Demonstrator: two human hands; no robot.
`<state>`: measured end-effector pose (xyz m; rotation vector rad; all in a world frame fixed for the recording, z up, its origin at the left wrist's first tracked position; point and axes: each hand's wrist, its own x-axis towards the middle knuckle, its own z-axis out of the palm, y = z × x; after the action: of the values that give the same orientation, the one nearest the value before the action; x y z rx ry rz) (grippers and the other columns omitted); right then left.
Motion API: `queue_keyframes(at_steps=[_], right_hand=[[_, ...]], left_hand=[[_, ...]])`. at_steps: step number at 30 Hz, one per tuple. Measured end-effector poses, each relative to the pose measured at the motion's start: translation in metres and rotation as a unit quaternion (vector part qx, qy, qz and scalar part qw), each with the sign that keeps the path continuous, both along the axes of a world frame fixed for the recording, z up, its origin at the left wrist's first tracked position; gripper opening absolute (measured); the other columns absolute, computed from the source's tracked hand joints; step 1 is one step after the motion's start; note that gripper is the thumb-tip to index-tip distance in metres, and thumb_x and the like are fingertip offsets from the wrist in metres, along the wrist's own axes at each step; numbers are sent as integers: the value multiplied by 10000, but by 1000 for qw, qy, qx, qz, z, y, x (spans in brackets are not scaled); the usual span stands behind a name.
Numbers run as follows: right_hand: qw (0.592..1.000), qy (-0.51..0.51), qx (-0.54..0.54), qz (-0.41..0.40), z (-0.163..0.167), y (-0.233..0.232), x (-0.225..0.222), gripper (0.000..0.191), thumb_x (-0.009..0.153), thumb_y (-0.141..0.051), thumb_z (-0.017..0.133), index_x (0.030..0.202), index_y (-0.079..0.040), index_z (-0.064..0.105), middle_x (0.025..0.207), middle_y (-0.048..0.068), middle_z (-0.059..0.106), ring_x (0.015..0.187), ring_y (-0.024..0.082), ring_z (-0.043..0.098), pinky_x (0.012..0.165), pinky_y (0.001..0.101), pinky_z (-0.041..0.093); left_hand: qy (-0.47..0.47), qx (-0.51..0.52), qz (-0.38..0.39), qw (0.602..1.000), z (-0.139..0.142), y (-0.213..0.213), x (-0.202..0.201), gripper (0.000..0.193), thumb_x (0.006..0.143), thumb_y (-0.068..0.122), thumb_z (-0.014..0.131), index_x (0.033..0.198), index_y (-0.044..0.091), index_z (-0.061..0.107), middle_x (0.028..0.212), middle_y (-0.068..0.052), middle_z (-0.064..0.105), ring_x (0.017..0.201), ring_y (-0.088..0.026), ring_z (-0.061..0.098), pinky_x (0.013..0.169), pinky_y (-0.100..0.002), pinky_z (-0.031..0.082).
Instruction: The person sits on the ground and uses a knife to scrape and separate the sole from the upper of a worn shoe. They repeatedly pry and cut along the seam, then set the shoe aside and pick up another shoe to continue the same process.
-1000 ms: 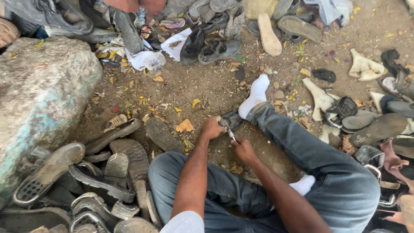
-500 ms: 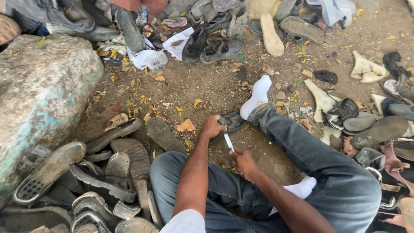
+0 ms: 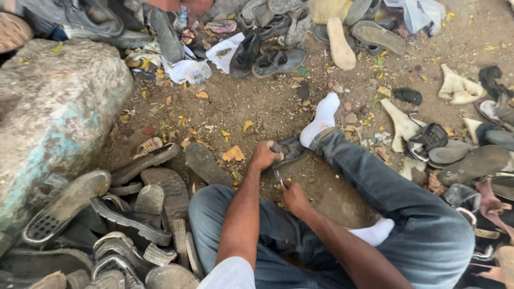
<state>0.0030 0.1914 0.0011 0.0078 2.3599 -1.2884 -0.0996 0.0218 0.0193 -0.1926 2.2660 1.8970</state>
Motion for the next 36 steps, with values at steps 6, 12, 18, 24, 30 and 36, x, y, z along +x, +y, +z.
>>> queue_keyframes(at_steps=[6, 12, 18, 24, 30, 36], right_hand=[[998, 52, 17, 39, 10, 0, 21, 262, 977, -198, 618, 1075, 13, 738, 808, 205, 679, 703, 228, 627, 723, 457, 495], [990, -127, -64, -6, 26, 24, 42, 298, 1003, -210, 622, 1187, -22, 761, 743, 81, 606, 695, 213, 516, 674, 446, 443], [997, -82, -15, -5, 8, 37, 36, 305, 994, -254, 644, 1185, -33, 732, 735, 48, 657, 658, 166, 591, 631, 376, 461], [992, -11, 20, -123, 2, 60, 13, 308, 975, -279, 659, 1151, -41, 747, 644, 90, 636, 549, 186, 569, 537, 402, 440], [981, -59, -49, -177, 28, 74, -17, 291, 975, -248, 630, 1199, -86, 719, 663, 106, 615, 545, 213, 550, 532, 430, 439], [993, 22, 10, -119, 40, 87, -4, 308, 957, -250, 629, 1172, -41, 703, 736, 176, 671, 667, 276, 640, 677, 448, 501]], left_hand=[[28, 45, 6, 999, -4, -3, -4, 206, 655, 21, 844, 836, 24, 743, 788, -64, 765, 715, -151, 701, 688, -314, 561], [-35, -66, -1, 997, 16, -1, 0, 235, 691, 71, 846, 896, 44, 735, 850, -66, 762, 792, -200, 704, 749, -375, 556], [-58, -525, -203, 824, 55, 20, 28, 109, 868, 194, 735, 940, 115, 755, 927, -92, 795, 887, -231, 749, 918, -438, 452], [43, -593, -190, 782, 35, 38, 39, 134, 962, 168, 638, 1059, 107, 708, 972, -119, 768, 926, -266, 737, 869, -443, 475], [154, -479, -62, 862, -7, 103, 41, 214, 984, 282, 693, 1041, 77, 672, 996, -157, 748, 963, -332, 718, 875, -480, 518], [53, -367, 45, 928, -4, 111, 45, 325, 895, 316, 752, 1018, 29, 664, 984, -220, 717, 960, -443, 671, 847, -548, 497]])
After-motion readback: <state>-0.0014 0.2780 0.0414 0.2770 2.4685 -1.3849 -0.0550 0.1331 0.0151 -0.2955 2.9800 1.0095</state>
